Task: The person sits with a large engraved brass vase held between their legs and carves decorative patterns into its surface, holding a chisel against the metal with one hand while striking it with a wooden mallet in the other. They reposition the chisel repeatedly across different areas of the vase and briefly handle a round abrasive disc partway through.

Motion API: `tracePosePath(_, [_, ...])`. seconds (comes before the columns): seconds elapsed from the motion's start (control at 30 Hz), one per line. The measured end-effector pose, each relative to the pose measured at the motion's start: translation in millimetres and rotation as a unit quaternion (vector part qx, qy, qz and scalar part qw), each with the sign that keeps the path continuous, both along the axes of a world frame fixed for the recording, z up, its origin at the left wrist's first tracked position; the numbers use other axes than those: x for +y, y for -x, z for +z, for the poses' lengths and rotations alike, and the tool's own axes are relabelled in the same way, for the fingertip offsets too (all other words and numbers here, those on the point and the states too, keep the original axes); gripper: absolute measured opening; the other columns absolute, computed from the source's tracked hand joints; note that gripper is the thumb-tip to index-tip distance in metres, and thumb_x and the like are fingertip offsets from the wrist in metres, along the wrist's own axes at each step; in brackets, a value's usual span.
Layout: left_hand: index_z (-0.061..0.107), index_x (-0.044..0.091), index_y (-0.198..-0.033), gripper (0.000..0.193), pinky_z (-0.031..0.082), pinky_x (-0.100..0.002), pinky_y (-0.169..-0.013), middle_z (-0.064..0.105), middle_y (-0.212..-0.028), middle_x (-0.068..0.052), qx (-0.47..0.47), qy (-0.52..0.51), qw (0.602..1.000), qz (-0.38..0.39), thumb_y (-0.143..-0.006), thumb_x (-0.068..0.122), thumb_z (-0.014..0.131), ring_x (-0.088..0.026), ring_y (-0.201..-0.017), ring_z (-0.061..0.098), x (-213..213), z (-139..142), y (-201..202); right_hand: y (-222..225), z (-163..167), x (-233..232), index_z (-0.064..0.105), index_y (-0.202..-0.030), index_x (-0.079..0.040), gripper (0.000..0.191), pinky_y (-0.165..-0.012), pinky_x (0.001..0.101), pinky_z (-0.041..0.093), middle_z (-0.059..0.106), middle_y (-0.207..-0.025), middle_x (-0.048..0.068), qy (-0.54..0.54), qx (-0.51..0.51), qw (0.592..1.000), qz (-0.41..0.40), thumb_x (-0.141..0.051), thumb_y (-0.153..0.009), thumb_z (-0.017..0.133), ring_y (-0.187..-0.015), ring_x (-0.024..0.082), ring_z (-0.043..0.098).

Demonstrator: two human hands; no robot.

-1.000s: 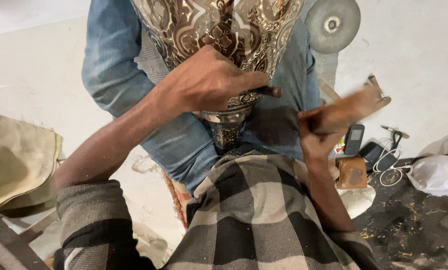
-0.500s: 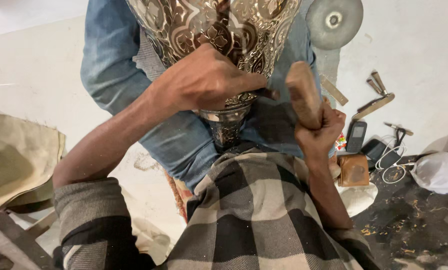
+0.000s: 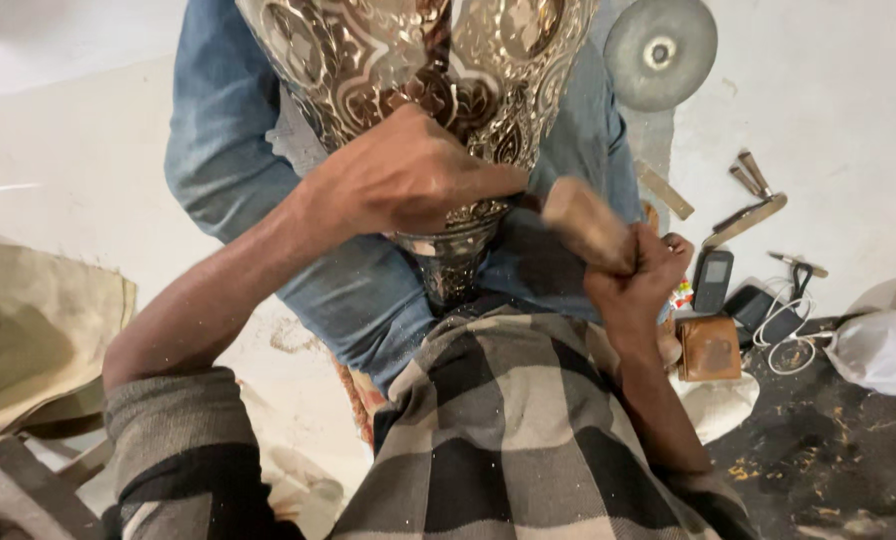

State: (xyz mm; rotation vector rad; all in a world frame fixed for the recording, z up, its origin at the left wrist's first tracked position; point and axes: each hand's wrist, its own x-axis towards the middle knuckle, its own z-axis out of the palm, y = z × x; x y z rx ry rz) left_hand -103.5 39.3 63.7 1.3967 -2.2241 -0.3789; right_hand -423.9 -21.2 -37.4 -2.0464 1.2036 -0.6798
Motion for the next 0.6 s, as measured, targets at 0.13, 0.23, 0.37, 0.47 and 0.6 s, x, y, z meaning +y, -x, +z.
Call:
tracePosePath(0.13, [0.076,0.014,-0.127,0.055,0.052,-0.035,-0.050,0.075,-0.078,-0.011,0.020,0.005,1.000,-0.005,-0.076,-0.006,0.068,-0.020,-0.058,0.068,-2,2,-5,2,-3,-2,0.061,-0.082,-0.002,0.020,-0.082,0.0371,0.052,0.064,-0.084,0.016,0.119,-0.109,0.986,0.030,0.002,-0.087,0.079,-0.083,0.024,0.061])
tracePosePath(0.23, [0.074,0.014,-0.130,0.065,0.053,-0.036,-0.054,0.075,-0.081,-0.011,0.078,-0.019,0.996,0.024,-0.069,-0.006,0.067,-0.023,-0.061,0.068,9,3,-2,5,0,-7,0.062,-0.090,0.006,0.027,-0.065,0.0334,0.044,0.050,-0.069,0.013,-0.104,0.055,0.993,0.001,0.009,-0.067,0.075,-0.066,0.024,0.048])
tracePosePath(0.37, [0.072,0.014,-0.132,0.065,0.053,-0.035,-0.054,0.075,-0.082,-0.008,0.087,-0.021,0.994,0.066,-0.070,-0.007,0.068,-0.021,-0.062,0.068,13,2,-2,3,6,-9,0.065,-0.094,0.002,0.017,-0.076,0.0275,0.050,0.066,-0.082,0.005,-0.178,-0.155,0.972,-0.005,0.004,-0.082,0.078,-0.077,0.013,0.061])
tracePosePath(0.47, [0.072,0.013,-0.133,0.067,0.050,-0.034,-0.049,0.077,-0.086,-0.007,0.101,-0.055,0.991,0.064,-0.070,-0.009,0.068,-0.018,-0.056,0.066,13,2,-1,-2,13,-9,0.061,-0.090,-0.001,0.020,-0.079,0.0270,0.052,0.064,-0.086,0.004,-0.263,-0.286,0.920,-0.045,0.010,-0.084,0.077,-0.079,0.013,0.061])
tracePosePath(0.6, [0.070,0.013,-0.132,0.070,0.054,-0.036,-0.061,0.071,-0.077,-0.005,0.088,0.017,0.994,0.058,-0.066,-0.009,0.066,-0.020,-0.070,0.070,12,3,-2,-7,25,-14,0.063,-0.085,-0.001,0.027,-0.077,0.0375,0.048,0.057,-0.075,0.011,-0.096,-0.022,0.995,0.019,0.021,-0.074,0.076,-0.070,0.021,0.053])
